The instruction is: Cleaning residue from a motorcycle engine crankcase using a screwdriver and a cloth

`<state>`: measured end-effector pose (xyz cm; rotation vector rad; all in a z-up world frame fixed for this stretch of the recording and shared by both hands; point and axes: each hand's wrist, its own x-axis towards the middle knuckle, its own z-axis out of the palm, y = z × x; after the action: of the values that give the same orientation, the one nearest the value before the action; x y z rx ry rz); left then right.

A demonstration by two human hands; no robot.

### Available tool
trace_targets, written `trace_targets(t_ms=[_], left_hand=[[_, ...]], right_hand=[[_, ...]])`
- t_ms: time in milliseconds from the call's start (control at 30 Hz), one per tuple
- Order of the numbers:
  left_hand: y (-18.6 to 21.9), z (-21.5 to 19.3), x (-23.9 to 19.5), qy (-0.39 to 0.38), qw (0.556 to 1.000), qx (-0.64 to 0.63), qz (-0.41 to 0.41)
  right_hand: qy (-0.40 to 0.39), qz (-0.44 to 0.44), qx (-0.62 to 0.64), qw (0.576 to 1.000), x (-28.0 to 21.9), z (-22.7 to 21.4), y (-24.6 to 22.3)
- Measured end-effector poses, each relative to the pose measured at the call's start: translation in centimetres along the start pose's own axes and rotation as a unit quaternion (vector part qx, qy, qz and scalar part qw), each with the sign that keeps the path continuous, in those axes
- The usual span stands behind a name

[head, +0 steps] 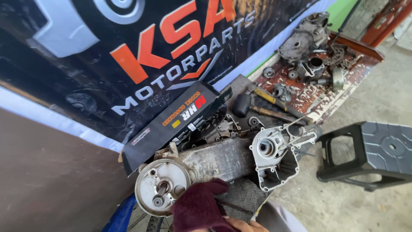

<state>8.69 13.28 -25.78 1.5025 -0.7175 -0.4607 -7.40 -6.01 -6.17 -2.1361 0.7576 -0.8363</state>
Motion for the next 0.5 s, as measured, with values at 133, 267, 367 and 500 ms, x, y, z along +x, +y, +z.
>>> trace_targets(t_ms=[133,267,367,500], left_hand=[[14.2,11.1,10.6,0.087,0.978,0.181,-0.059],[20.6,15.3,20.3,0.033,0.931,0.359,0.055],[19.4,17.2,22.9,-0.031,0.844,0.527,0.095],[18.2,18.9,23.1,-0.012,0.805,0.588,0.074]], right_hand=[[-0.133,0.104,-0.089,0.982,-1.0,-0.8,3.4],[-0.268,0.130,-0.047,0.954,1.8,-0.6,9.0],[-0.287,0.031,-0.115,0.951,3.4,0.1,14.8],[-0.403,0.040,-0.109,0.908,11.5,-6.3,10.8]])
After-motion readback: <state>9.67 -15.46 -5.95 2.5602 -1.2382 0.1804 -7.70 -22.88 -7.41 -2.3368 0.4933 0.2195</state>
